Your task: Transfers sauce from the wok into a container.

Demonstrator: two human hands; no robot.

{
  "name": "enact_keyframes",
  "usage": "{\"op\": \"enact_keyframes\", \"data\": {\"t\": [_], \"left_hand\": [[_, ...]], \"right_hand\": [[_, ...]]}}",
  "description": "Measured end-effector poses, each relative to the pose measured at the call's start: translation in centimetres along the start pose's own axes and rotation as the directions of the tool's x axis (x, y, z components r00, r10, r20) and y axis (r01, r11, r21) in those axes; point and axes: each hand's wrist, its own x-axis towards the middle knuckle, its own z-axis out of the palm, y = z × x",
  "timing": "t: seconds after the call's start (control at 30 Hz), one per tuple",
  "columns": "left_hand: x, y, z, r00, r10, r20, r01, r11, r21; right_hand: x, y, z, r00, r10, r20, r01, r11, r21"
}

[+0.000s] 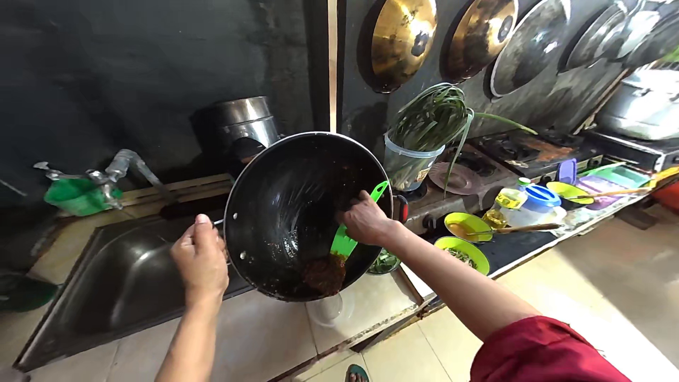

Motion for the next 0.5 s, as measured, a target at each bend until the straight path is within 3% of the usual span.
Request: {"op": "enact_keyframes", "data": {"t": [0.1, 0.27, 0.5], "left_hand": [[0.1, 0.1, 0.2, 0.999, 0.037, 0.003, -0.037, 0.999, -0.007], [-0.3, 0.8, 0.2, 0.998, 0.061, 0.015, -0.061, 0.998, -0.003], [-0.4, 0.6, 0.2, 0.996, 0.093, 0.009, -0.093, 0.996, -0.011]], "right_hand": [[-0.9, 0.6, -0.9, 1.0, -0.007, -0.017, 0.006, 1.0, -0.007], [-1.4, 2.7, -1.0, 0.992, 0.127, -0.028, -0.129, 0.988, -0.09], [-3.3, -0.7, 2.9, 0.995, 0.088, 0.049, -0.097, 0.96, 0.263]]}}
